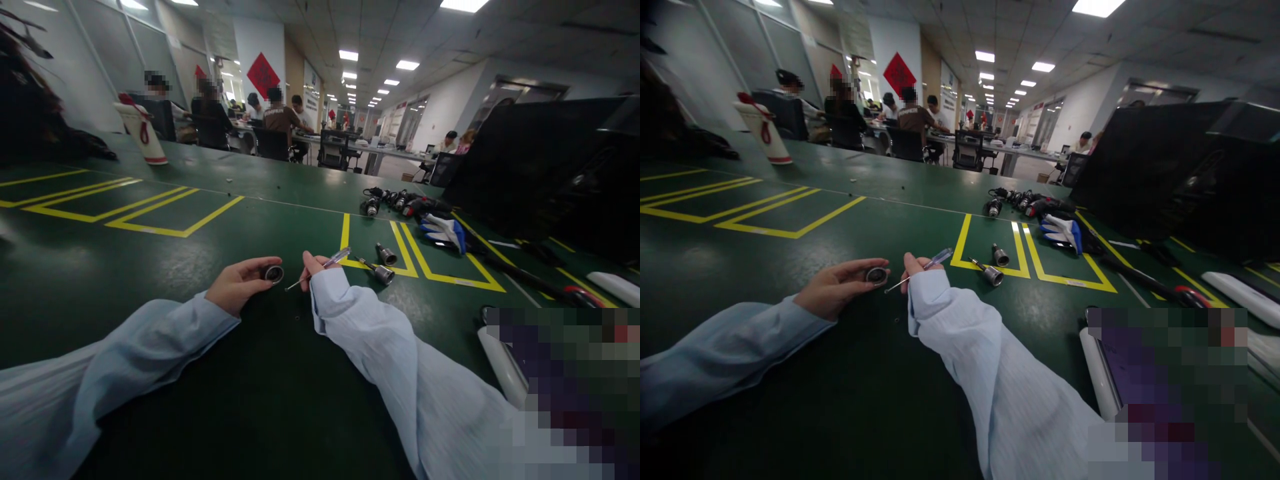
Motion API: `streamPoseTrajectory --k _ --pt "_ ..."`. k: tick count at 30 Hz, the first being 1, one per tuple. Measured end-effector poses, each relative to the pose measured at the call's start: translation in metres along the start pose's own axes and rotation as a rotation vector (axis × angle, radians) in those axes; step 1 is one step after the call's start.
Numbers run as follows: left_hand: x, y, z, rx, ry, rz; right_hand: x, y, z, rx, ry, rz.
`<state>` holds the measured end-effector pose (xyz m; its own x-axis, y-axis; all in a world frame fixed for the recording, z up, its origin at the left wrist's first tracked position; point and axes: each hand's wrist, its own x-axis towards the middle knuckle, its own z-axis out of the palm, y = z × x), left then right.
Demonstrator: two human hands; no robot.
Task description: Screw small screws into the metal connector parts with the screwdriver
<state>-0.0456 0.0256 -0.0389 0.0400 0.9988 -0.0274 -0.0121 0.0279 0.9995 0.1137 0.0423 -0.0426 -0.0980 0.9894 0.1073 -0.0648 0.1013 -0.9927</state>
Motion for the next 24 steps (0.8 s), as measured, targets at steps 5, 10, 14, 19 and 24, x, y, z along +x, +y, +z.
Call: streamPoseTrajectory --k 5,10,14,19,24 --pt "0.000 -0.001 0.000 0.060 -0.010 0.028 0.000 0.006 0.005 0.092 0.030 -0.051" --pt "0.001 -0.003 -0.003 0.122 -0.019 0.061 -0.002 0.005 0.005 0.079 -0.029 -0.036" --pt "0.000 -0.001 -0.004 0.248 -0.094 0.120 -0.001 -0.001 -0.002 0.092 -0.080 0.030" --pt "-0.003 -0.007 -0.005 0.586 -0.274 0.536 0.000 0.001 -0.005 0.094 -0.171 0.047" --pt "-0.005 -0.013 -0.005 0.766 -0.293 0.815 -0.002 0.011 -0.001 0.012 -0.183 0.033"
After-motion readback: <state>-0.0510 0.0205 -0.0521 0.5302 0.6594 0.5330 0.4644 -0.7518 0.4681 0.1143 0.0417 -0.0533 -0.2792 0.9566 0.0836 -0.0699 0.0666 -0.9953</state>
